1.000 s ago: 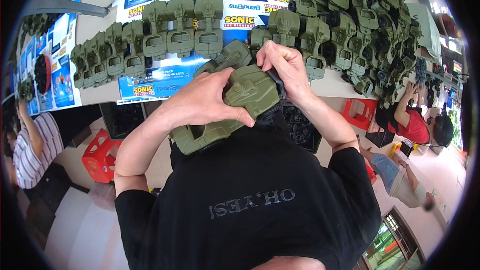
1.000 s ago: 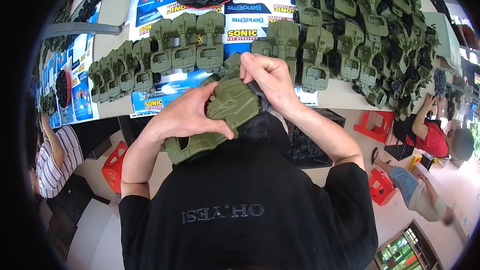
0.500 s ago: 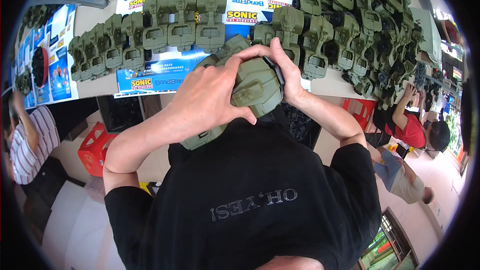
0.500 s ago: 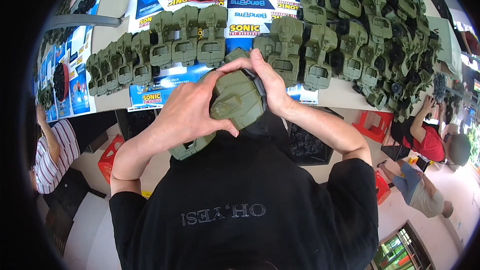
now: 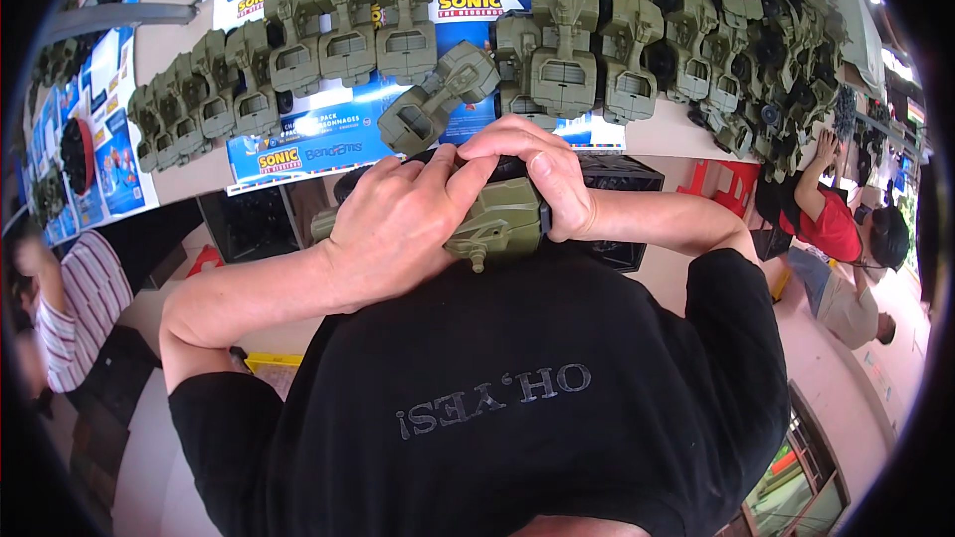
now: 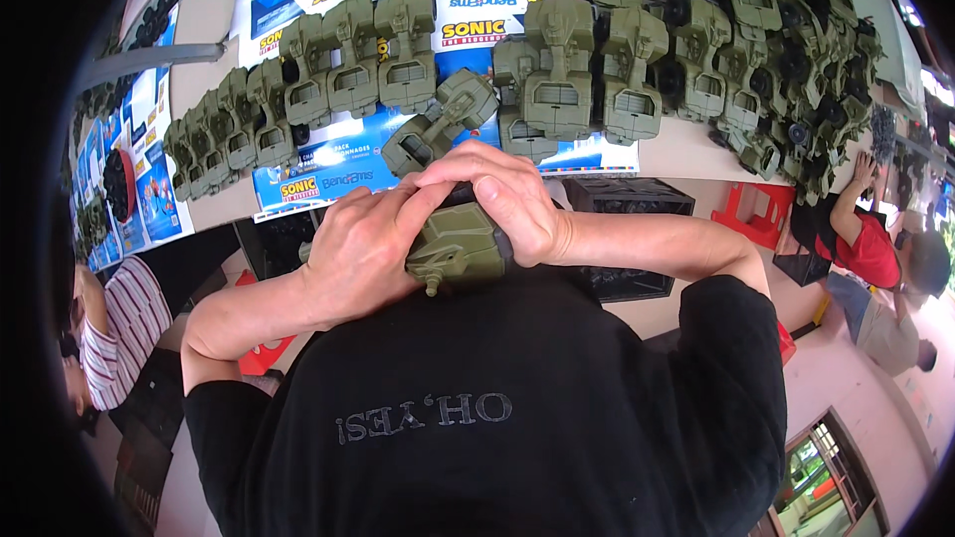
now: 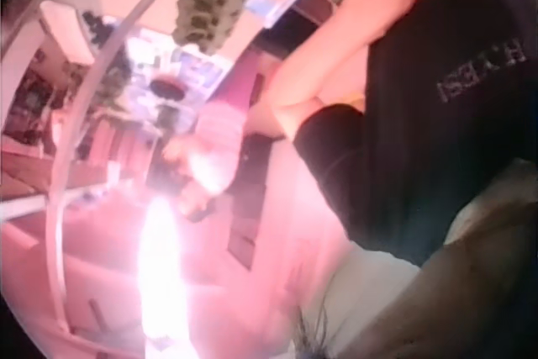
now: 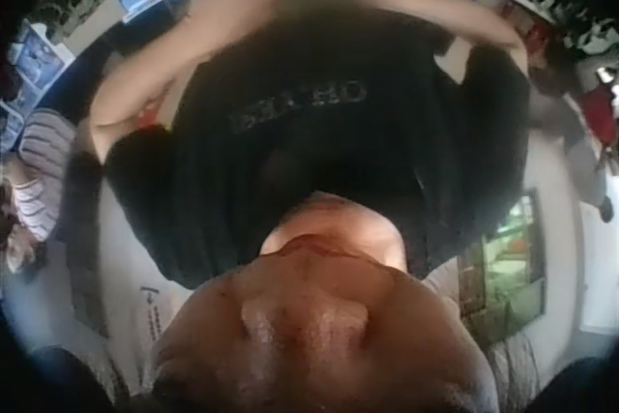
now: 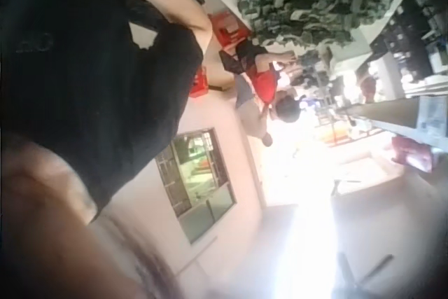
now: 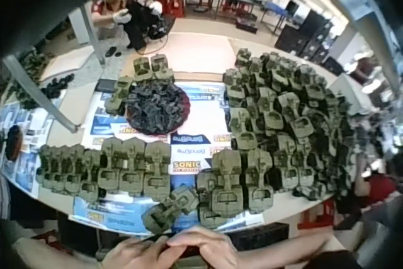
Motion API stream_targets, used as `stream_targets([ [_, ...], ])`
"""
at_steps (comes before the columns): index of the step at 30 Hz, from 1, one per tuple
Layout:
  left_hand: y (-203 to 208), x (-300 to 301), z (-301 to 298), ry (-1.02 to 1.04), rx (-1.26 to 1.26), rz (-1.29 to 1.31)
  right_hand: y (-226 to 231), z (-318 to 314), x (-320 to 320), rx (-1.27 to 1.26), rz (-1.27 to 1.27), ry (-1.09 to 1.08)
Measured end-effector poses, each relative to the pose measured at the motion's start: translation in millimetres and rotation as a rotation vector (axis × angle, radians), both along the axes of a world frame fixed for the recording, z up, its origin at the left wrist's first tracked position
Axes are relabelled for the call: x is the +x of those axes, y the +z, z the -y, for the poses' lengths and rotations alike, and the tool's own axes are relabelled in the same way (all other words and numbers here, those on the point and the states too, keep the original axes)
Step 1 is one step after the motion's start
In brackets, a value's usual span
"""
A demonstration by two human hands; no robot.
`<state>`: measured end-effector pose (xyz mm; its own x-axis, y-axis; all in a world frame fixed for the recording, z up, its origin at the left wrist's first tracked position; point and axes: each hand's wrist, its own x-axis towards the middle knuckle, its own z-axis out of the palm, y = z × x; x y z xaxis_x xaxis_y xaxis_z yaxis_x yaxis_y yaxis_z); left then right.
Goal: The person assembles green plastic toy bodies with black wheels. They pick up a green body, attach a black wheel to each side, and place the assembled unit on a table. This process is repeated for multiple units.
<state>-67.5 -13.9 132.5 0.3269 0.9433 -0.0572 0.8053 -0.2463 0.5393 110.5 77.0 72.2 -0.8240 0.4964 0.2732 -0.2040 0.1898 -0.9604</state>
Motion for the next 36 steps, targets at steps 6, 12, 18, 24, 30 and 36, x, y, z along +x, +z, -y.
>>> stream_targets([
  [6,-26.0,-29.8,-31.8,0.05,0.05,0.367,35.5,-30.1,-21.9,-0.376,0.184,-0.094],
  [12,-51.9,-27.5,-41.3,0.075,0.539,0.16,45.4,-42.6,-18.7,-0.425,0.45,-0.192],
  [18,-57.8,-12.2,-36.4,-0.008,0.598,0.039,37.7,-27.1,-21.2,-0.078,0.451,-0.398],
  [24,-72.3,0.1,-29.2,0.122,0.554,0.121,31.7,-25.5,-28.4,0.109,0.547,-0.537],
  [30,-68.7,7.8,-50.6,0.38,0.249,0.345,44.0,-60.4,-22.4,0.214,0.341,-0.71],
  [36,-52.4,9.0,-82.9,0.757,0.041,1.067,50.1,-25.6,15.1,0.334,0.411,-0.621],
])
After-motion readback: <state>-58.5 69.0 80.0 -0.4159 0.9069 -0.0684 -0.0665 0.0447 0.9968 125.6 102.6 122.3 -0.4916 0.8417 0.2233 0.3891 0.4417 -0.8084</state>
